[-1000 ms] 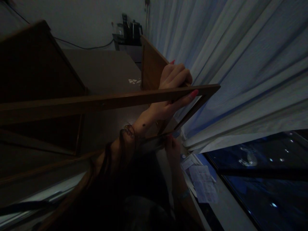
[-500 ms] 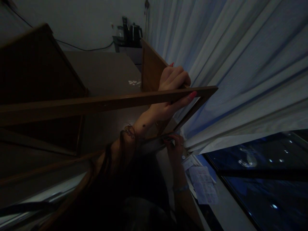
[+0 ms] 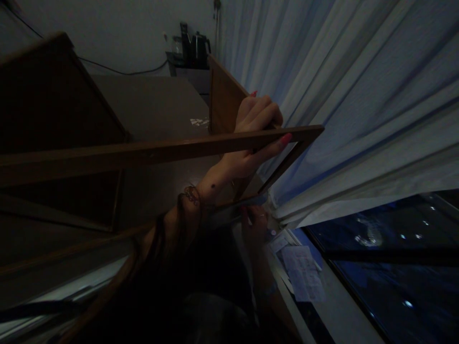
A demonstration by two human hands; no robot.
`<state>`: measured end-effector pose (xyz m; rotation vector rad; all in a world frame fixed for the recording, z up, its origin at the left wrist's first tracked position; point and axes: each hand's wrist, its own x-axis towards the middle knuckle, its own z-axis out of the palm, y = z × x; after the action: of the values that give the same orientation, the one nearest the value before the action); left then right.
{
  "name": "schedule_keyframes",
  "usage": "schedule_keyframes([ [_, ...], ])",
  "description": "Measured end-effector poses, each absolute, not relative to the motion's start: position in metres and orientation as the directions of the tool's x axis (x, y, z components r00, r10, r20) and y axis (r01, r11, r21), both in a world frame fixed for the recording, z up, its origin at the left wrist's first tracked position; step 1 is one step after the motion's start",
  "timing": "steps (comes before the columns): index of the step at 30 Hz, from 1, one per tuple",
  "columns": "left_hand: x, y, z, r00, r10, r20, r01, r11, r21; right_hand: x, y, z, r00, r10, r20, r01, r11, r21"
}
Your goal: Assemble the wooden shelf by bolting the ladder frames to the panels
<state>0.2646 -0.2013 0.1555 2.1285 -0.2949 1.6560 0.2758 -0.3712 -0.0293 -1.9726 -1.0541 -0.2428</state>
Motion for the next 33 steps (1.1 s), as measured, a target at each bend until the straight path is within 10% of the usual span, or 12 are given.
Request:
schedule_keyframes([
  [10, 0.262, -0.205, 0.158, 0.299, 0.139, 0.944, -0.372, -0.894, 0.250, 0.246, -0.356, -0.026, 0.842, 0.536, -0.065, -0.032, -0.070, -0.997],
  [14, 0.261, -0.206, 0.158, 0.291, 0.138, 0.947, -0.390, -0.886, 0.249, 0.252, -0.361, -0.025, 0.801, 0.576, 0.164, 0.322, -0.182, -0.929],
  [22, 0.258, -0.205, 0.158, 0.348, 0.125, 0.929, -0.363, -0.896, 0.256, 0.284, -0.363, -0.044, 0.423, 0.523, 0.740, 0.900, -0.150, -0.409],
  [29, 0.257, -0.206, 0.158, 0.381, 0.133, 0.915, -0.318, -0.910, 0.265, 0.311, -0.364, -0.043, 0.122, 0.677, 0.726, 0.958, 0.112, -0.265],
  [33, 0.257, -0.204, 0.155, 0.393, 0.134, 0.910, -0.297, -0.918, 0.264, 0.317, -0.371, -0.017, 0.117, 0.814, 0.569, 0.900, 0.154, -0.407],
])
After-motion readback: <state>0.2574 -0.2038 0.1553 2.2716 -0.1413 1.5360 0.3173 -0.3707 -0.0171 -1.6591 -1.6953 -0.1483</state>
